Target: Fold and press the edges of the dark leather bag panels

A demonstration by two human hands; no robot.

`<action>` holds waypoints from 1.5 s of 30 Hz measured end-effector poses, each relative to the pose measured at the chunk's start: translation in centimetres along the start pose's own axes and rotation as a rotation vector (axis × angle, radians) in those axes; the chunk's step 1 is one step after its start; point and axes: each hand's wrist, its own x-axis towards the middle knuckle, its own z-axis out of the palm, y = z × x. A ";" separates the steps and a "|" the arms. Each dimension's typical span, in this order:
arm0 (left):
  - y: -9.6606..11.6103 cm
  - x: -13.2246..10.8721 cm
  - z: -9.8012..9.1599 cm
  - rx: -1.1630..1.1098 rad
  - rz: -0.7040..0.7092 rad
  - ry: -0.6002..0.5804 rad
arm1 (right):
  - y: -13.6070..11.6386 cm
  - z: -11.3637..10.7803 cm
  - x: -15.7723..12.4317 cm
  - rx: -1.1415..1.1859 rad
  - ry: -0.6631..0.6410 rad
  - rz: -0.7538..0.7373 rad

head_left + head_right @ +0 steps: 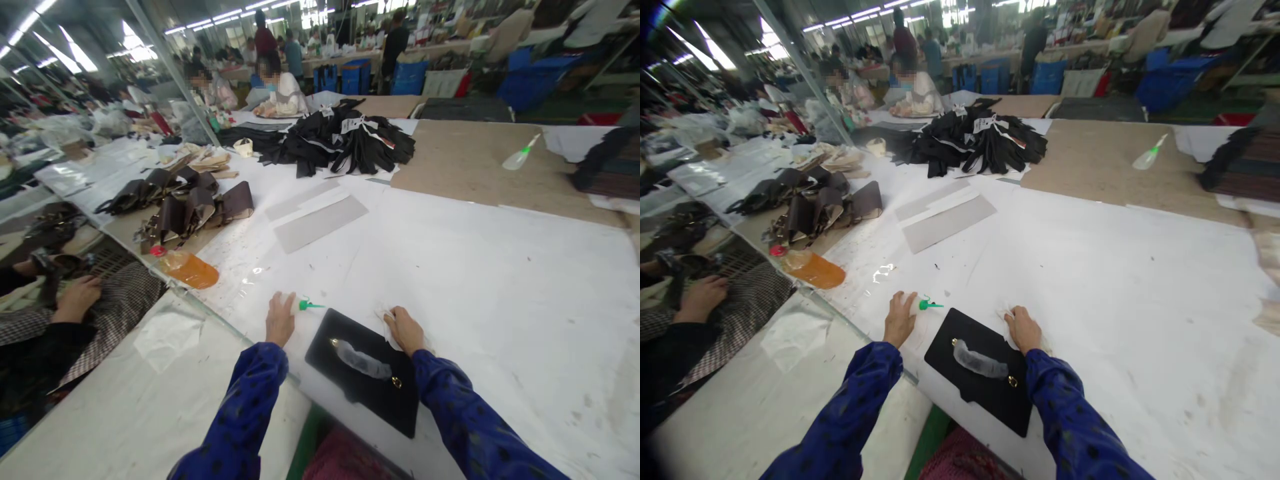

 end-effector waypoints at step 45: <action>-1.9 -0.6 3.0 -0.113 -0.253 0.199 | -0.1 -0.2 -0.1 0.055 0.022 -0.047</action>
